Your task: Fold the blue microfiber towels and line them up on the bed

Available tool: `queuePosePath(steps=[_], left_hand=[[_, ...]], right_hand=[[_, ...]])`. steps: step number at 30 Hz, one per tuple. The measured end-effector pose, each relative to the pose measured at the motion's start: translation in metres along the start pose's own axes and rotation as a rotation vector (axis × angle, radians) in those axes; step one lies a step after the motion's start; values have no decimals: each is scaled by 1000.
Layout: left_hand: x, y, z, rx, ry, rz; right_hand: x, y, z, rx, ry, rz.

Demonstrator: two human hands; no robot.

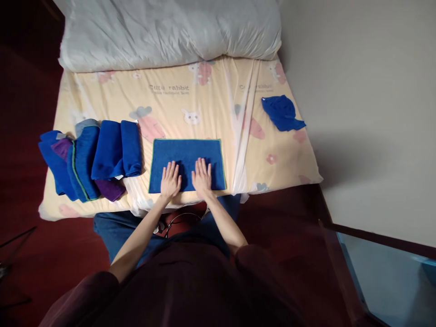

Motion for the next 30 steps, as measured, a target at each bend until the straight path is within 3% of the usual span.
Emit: queuePosePath(steps=[3, 7, 11, 16, 19, 30], left_hand=[[23, -14, 14, -88, -37, 7], [28, -22, 19, -89, -29, 8], [6, -14, 30, -29, 13, -20], [-49, 7, 69, 17, 194, -50], [-67, 12, 84, 17, 210, -50], [-70, 9, 86, 42, 210, -73]], right_hand=[[-34, -24, 17, -92, 60, -64], [-42, -34, 24, -125, 39, -90], [-18, -23, 27, -90, 62, -77], [45, 0, 53, -2, -67, 1], [70, 6, 64, 25, -121, 45], [71, -3, 67, 101, -136, 53]])
Point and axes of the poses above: each hand's wrist, its own z-axis away from the middle knuckle, its own y-axis out of the back of the hand, x = y × z, the point moved 2 cm from there along -z, towards the middle knuckle, and after that the axes turned 8 degrees about -z, right-handed, at the moved point
